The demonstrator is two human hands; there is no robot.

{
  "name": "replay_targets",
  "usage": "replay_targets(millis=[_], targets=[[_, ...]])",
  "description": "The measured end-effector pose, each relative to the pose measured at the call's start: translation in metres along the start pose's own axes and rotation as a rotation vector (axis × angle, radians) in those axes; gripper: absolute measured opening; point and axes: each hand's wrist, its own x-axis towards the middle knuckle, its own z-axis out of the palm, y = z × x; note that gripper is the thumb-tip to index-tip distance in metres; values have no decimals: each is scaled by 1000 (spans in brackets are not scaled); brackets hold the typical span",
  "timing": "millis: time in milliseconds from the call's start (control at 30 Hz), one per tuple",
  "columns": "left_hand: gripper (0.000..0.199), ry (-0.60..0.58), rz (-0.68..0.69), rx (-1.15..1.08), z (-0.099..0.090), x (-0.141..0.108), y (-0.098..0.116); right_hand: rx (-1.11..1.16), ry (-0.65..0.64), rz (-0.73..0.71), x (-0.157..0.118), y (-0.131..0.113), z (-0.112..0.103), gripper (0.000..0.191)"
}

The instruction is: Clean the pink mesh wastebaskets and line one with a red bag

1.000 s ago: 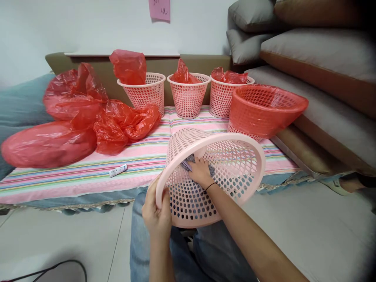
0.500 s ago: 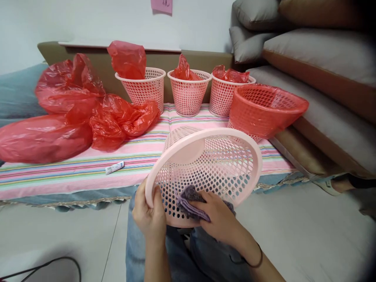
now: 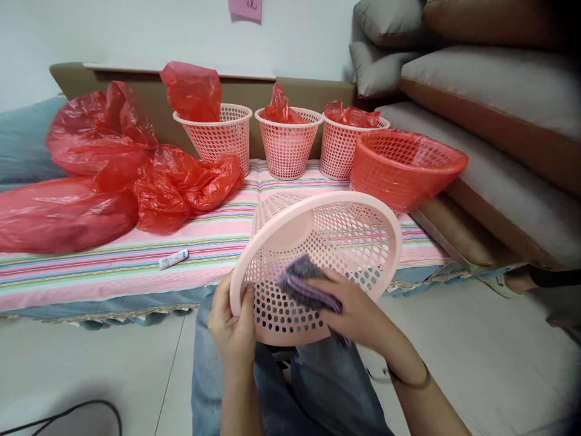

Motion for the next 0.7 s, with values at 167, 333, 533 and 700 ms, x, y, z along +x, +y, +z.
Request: replay_targets(millis=[167, 333, 533, 700], targets=[[26, -53, 37, 17, -2, 0, 9, -276, 97, 44, 92, 28, 6, 47], [26, -97, -12, -38, -3, -1, -1, -449, -28, 198, 137, 56, 42, 44], [26, -37, -32, -11, -2, 0, -6, -495, -60, 282, 142, 73, 67, 38], [31, -71, -36, -15, 1, 1, 0, -455, -60, 337, 149, 83, 65, 37]])
